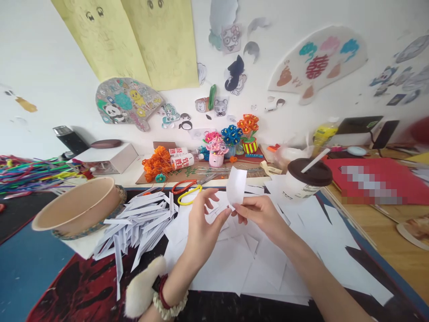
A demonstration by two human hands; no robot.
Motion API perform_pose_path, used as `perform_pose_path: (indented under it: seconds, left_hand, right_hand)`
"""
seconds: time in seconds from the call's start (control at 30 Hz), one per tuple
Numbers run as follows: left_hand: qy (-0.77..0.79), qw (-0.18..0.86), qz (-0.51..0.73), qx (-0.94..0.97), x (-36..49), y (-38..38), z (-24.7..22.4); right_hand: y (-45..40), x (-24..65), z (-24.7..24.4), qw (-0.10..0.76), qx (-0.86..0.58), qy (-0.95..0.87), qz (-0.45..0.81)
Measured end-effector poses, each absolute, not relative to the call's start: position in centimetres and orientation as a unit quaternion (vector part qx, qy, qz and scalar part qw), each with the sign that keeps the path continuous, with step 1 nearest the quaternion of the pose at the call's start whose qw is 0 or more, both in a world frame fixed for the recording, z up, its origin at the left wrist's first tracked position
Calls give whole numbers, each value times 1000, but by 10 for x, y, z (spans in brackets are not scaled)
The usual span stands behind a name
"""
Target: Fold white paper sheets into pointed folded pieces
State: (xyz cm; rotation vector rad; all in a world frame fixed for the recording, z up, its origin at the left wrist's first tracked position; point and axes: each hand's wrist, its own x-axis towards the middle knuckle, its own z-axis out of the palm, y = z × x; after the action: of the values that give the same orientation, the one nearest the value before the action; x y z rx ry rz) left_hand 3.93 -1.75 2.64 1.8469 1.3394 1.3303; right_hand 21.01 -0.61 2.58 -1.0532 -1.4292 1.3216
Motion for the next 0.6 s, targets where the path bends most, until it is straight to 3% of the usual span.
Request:
perform_pose_path:
  seconds: [0.17,0.6]
  left_hand:
    - [474,395,453,644,36,-14,30]
    - [410,456,445,653,30,-12,35]
  right_hand:
    - [-7,207,26,448,-436,-556,547]
    - [-7,209,25,445,-421,-515,599]
